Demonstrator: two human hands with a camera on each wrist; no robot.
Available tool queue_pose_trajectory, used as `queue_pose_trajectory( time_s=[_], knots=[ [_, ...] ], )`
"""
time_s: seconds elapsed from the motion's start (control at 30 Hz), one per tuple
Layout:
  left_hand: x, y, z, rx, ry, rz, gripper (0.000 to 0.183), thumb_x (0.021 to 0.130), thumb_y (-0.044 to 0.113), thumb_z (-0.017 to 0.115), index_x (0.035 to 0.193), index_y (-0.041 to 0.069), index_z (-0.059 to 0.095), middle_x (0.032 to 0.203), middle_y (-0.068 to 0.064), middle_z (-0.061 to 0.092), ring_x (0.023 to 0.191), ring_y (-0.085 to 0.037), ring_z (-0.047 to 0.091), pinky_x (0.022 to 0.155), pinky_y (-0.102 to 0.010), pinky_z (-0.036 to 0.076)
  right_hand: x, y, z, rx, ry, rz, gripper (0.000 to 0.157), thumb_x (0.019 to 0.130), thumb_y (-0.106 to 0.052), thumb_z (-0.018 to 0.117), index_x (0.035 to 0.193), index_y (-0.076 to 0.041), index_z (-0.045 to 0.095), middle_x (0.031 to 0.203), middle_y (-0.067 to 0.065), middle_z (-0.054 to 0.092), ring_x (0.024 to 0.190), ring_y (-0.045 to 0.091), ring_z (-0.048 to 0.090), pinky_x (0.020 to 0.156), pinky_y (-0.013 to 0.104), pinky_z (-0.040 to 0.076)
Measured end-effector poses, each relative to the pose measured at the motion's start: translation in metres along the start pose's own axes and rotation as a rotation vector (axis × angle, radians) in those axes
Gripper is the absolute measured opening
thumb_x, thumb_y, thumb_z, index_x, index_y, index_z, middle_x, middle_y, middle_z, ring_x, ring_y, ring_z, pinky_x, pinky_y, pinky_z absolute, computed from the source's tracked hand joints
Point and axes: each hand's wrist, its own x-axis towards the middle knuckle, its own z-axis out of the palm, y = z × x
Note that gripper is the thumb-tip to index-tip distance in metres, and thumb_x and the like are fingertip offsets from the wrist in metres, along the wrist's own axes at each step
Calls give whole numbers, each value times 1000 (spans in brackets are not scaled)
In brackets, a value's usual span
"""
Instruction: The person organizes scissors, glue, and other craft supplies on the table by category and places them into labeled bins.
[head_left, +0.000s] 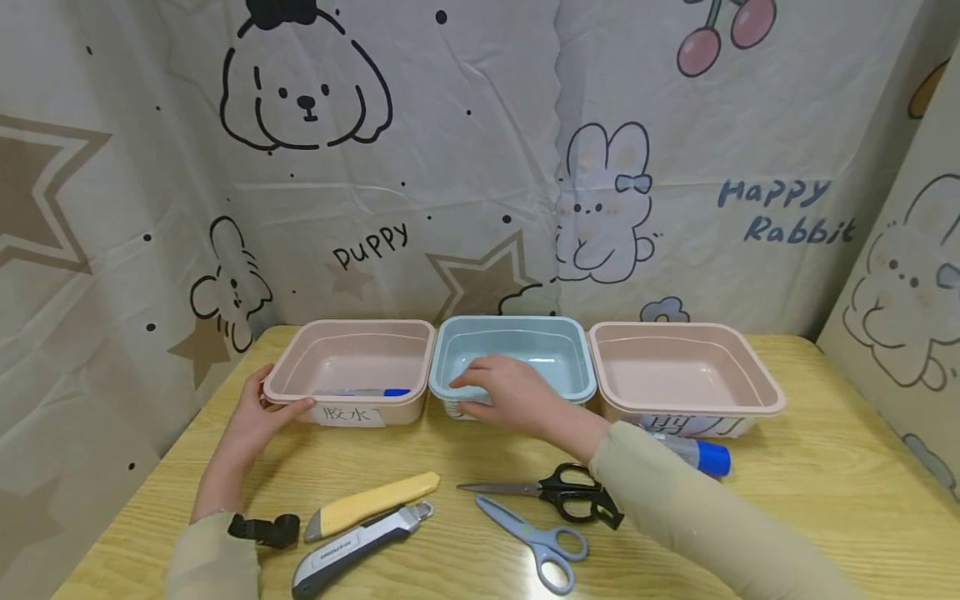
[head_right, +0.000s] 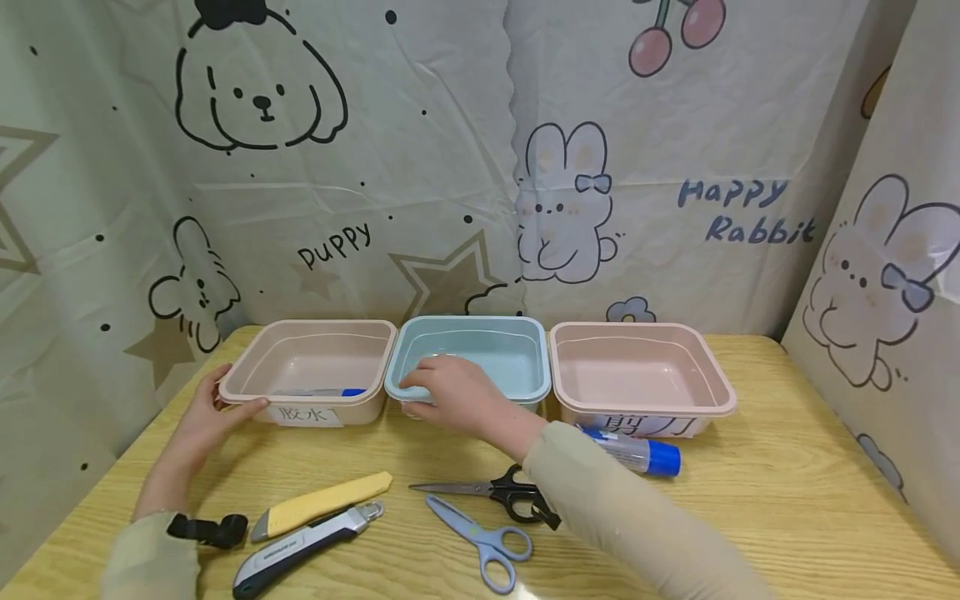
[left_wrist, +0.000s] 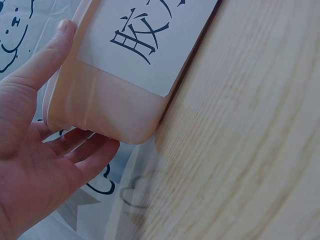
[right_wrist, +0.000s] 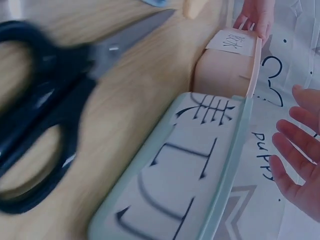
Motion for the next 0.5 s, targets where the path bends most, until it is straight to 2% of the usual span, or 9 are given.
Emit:
queue_pose_trajectory(
  time_s=[0.2,0.5],
  knots=[
    [-1,1,-2,9,-2,8,100,82,35,66,146,8,-6,147,-24,13,129,-40,24,101,-56,29,-33,10,-4,-26,25,2,26,82,-30,67,103,-15,68,94,-3,65,87,14,61,76,31,50],
    [-1,1,-1,13,-7,11,98,83,36,65,146,8,-4,146,-24,16,126,-39,27,98,-51,32,-84,28,-12,-52,47,70,32,78,-34,70,104,-16,68,94,-3,64,85,13,60,72,30,51]
  ],
)
